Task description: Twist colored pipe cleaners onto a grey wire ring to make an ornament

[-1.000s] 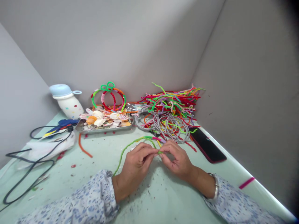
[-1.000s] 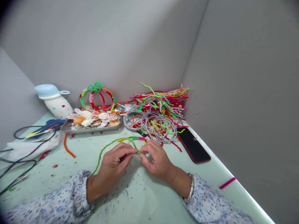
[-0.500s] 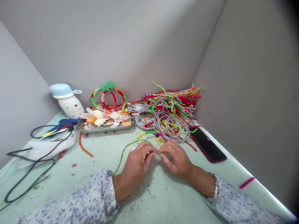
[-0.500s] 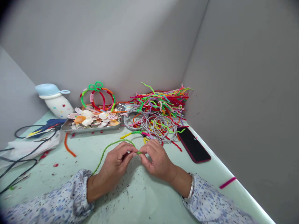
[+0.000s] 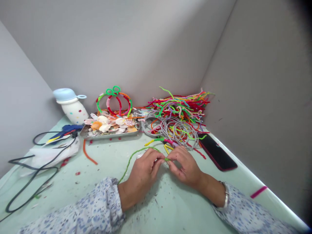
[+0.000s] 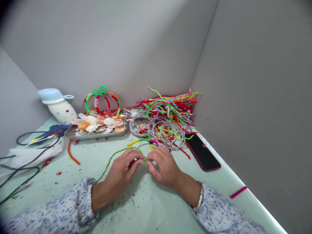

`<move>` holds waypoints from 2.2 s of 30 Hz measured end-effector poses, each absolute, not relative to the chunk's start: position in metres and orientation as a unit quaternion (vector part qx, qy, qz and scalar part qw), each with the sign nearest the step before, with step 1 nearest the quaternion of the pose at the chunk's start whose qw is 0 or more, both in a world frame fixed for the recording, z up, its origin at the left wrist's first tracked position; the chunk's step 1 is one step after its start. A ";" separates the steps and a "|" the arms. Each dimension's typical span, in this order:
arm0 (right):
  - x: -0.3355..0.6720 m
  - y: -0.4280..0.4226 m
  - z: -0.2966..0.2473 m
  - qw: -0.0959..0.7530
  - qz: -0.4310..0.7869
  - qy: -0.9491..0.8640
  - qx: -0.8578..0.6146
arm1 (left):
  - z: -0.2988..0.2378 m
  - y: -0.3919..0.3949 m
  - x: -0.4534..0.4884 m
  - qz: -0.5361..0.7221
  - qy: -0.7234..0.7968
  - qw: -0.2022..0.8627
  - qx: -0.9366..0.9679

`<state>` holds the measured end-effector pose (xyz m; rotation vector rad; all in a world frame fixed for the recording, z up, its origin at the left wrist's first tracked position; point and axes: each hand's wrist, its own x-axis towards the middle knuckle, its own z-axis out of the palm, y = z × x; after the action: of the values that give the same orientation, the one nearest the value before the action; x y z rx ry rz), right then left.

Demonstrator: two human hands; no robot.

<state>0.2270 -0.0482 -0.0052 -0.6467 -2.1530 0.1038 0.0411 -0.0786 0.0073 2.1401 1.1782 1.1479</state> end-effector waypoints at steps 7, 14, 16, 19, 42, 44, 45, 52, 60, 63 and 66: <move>0.226 -0.051 -0.002 0.413 0.022 -0.873 -0.259 | 0.011 -0.081 0.042 0.376 0.450 0.221 0.779; 0.228 -0.049 -0.005 0.413 0.024 -0.873 -0.260 | 0.011 -0.081 0.042 0.359 0.453 0.227 0.784; 0.228 -0.048 -0.005 0.416 0.032 -0.871 -0.261 | 0.010 -0.080 0.042 0.362 0.449 0.224 0.785; 0.228 -0.047 -0.005 0.418 0.034 -0.870 -0.259 | 0.011 -0.080 0.042 0.359 0.451 0.224 0.786; 0.228 -0.050 -0.005 0.407 0.056 -0.870 -0.274 | 0.009 -0.078 0.043 0.335 0.480 0.205 0.784; 0.227 -0.050 -0.006 0.413 0.051 -0.867 -0.274 | 0.010 -0.079 0.042 0.339 0.476 0.205 0.785; 0.227 -0.050 -0.006 0.416 0.050 -0.866 -0.274 | 0.010 -0.079 0.042 0.339 0.475 0.206 0.785; 0.227 -0.049 -0.005 0.422 0.046 -0.860 -0.281 | 0.010 -0.077 0.042 0.348 0.463 0.221 0.785; 0.227 -0.048 -0.007 0.415 0.068 -0.864 -0.278 | 0.011 -0.079 0.042 0.356 0.452 0.217 0.789; 0.228 -0.048 -0.007 0.416 0.076 -0.863 -0.276 | 0.011 -0.079 0.042 0.349 0.456 0.223 0.788; 0.229 -0.049 -0.007 0.416 0.084 -0.861 -0.280 | 0.010 -0.078 0.042 0.338 0.477 0.234 0.777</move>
<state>0.2288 -0.0486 -0.0069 -0.7034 -2.1620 0.2111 0.0422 -0.0781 0.0096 2.1326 1.3102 0.9266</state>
